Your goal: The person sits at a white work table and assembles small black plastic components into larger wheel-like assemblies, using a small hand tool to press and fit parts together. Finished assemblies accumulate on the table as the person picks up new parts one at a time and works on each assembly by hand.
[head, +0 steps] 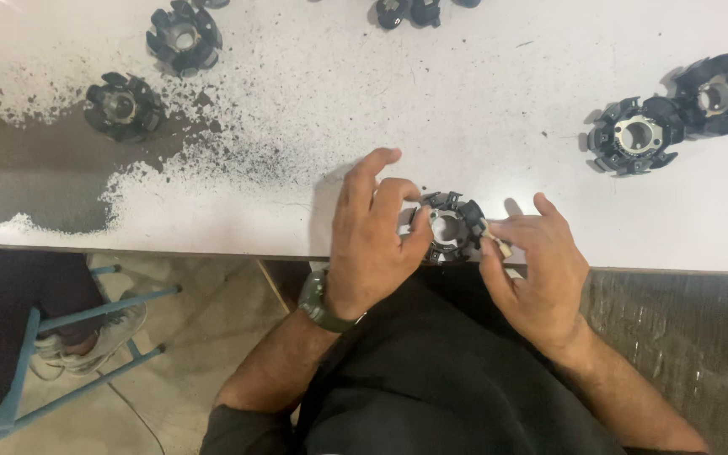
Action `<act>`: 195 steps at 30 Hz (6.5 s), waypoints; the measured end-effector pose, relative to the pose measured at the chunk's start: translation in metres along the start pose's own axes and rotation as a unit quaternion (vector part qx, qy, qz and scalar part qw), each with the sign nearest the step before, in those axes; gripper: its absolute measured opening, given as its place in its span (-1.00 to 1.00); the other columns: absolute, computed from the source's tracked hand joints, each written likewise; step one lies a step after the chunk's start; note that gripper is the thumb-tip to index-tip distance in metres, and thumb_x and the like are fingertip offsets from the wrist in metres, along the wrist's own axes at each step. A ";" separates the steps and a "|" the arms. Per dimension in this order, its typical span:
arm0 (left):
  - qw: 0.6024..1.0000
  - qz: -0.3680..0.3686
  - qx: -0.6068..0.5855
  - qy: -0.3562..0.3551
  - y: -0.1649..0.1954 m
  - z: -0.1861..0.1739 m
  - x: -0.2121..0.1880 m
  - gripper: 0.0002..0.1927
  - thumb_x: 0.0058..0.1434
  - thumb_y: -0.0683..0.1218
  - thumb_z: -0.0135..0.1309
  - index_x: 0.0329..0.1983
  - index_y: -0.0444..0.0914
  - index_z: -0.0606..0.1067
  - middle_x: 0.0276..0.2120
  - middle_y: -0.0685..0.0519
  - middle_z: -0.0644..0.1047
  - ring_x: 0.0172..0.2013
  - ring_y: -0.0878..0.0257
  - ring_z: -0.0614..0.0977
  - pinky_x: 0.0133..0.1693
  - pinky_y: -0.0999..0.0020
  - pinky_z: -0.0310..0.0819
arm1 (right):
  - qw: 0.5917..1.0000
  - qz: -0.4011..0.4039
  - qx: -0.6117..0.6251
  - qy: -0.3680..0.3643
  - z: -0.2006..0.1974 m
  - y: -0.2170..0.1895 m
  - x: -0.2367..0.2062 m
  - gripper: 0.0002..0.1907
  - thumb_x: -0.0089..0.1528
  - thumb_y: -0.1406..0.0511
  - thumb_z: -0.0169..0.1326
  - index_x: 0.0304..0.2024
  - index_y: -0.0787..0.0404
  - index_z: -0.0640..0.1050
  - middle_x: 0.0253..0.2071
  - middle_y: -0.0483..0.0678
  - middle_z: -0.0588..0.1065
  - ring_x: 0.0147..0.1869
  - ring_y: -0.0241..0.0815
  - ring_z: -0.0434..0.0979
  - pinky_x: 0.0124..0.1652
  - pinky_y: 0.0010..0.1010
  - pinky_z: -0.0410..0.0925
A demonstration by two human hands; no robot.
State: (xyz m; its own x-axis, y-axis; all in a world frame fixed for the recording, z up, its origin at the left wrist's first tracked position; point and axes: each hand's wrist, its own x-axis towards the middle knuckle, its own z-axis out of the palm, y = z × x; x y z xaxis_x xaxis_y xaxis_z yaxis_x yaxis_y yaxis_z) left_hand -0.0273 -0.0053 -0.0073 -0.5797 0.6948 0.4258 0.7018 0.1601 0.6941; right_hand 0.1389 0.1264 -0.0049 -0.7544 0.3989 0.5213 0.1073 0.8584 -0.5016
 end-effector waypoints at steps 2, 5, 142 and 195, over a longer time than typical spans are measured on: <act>0.995 0.024 0.034 -0.086 0.000 -0.006 0.003 -0.81 0.20 -0.11 0.23 -0.25 -0.29 0.47 0.14 -0.15 0.39 0.07 0.03 0.50 0.07 0.08 0.43 | 1.000 0.014 0.012 0.011 0.002 0.002 -0.001 -0.71 0.24 0.49 0.26 -0.04 0.26 0.48 -0.11 0.03 0.56 0.13 0.12 0.62 0.38 0.05 0.35; 0.984 0.065 0.086 -0.140 0.005 0.000 0.008 -0.72 0.13 -0.08 0.26 -0.20 -0.32 0.48 0.06 -0.15 0.41 0.01 -0.01 0.51 0.02 0.07 0.42 | 0.999 0.027 0.016 0.009 0.009 0.006 -0.001 -0.70 0.22 0.50 0.26 -0.05 0.25 0.48 -0.12 0.05 0.56 0.13 0.17 0.61 0.34 0.03 0.37; 0.986 0.067 0.016 -0.152 0.033 0.011 0.005 -0.53 0.14 0.14 0.33 -0.13 -0.29 0.50 0.09 -0.15 0.50 0.06 -0.04 0.53 0.09 0.02 0.37 | 0.993 0.060 0.079 0.066 -0.006 0.029 -0.024 -0.72 0.26 0.44 0.19 -0.02 0.20 0.44 -0.12 0.00 0.56 0.07 -0.02 0.59 0.34 0.05 0.34; 0.996 0.034 0.002 -0.082 0.020 0.044 -0.005 -0.87 0.11 -0.18 0.22 -0.32 -0.23 0.49 0.10 0.01 0.51 0.14 0.07 0.52 0.16 0.04 0.31 | 0.999 0.041 0.014 -0.013 -0.007 0.018 -0.016 -0.75 0.16 0.43 0.28 -0.15 0.20 0.52 -0.18 -0.07 0.57 -0.01 -0.02 0.59 0.43 0.06 0.24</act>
State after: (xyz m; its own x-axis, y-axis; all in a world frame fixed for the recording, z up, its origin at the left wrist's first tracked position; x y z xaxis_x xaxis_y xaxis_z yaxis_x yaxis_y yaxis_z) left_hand 0.0077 0.0249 -0.0216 -0.4558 0.8093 0.3705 0.7385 0.1115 0.6650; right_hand 0.1572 0.1379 -0.0169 -0.7609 0.4582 0.4596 0.1516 0.8141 -0.5606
